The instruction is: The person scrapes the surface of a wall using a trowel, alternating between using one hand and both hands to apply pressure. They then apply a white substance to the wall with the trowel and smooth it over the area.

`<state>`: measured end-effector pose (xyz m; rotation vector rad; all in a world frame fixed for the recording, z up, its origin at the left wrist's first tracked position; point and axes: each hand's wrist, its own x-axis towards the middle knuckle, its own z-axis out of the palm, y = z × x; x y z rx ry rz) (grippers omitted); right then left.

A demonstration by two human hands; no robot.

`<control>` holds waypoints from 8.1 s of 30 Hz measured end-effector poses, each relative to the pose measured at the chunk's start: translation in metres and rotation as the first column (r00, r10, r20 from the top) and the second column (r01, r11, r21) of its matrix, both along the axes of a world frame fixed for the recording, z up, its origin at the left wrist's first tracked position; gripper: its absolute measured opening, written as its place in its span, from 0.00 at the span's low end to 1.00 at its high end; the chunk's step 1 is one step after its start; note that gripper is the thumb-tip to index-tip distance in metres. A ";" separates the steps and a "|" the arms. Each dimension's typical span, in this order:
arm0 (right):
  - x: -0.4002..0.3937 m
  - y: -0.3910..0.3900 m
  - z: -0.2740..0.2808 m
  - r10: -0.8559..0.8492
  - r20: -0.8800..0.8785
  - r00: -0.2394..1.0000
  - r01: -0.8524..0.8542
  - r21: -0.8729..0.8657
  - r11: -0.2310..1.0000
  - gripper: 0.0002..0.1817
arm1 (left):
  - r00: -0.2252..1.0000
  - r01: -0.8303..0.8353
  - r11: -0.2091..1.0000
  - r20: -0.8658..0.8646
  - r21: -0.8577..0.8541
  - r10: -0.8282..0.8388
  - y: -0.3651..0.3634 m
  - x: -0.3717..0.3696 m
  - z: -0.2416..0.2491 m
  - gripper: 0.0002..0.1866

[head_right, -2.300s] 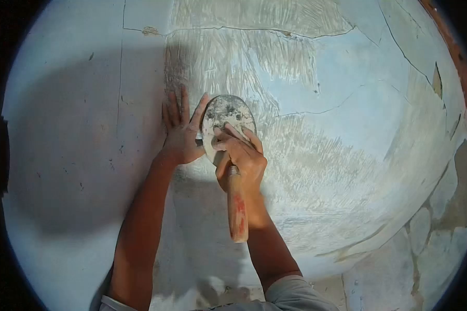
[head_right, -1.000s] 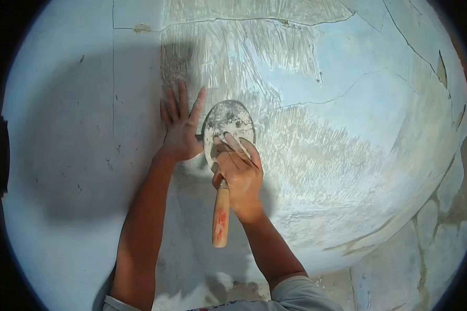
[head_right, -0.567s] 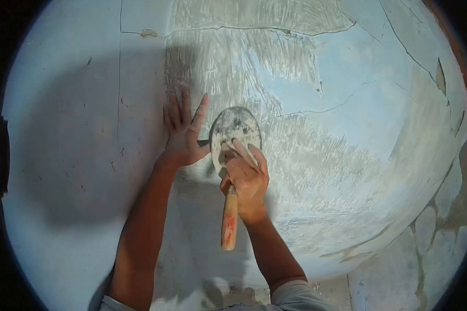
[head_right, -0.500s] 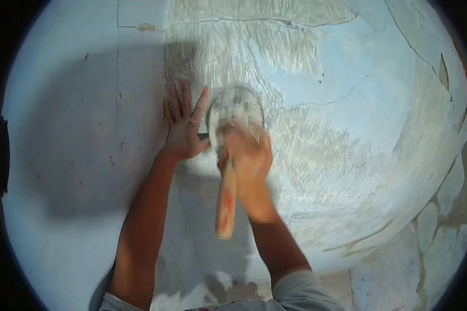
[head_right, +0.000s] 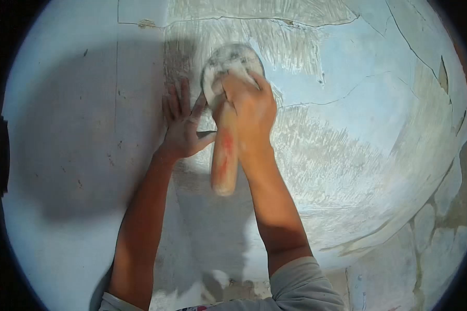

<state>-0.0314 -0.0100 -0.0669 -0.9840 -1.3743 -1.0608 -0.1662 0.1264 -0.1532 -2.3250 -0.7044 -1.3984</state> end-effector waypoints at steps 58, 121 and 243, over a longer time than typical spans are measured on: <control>0.023 -0.022 -0.046 0.030 -0.044 0.999 -0.032 -0.047 0.998 0.10 | 0.999 0.011 0.998 -0.052 -0.067 -0.014 -0.006 -0.002 0.001 0.69; 0.016 -0.017 -0.001 0.158 -0.105 0.982 -0.167 -0.088 0.982 0.10 | 0.998 -0.011 0.997 -0.061 -0.077 0.006 -0.008 -0.002 0.005 0.68; 0.074 -0.055 -0.048 0.119 0.106 0.987 -0.095 -0.211 0.973 0.08 | 0.983 -0.107 0.989 -0.158 -0.100 0.090 -0.015 0.000 0.000 0.70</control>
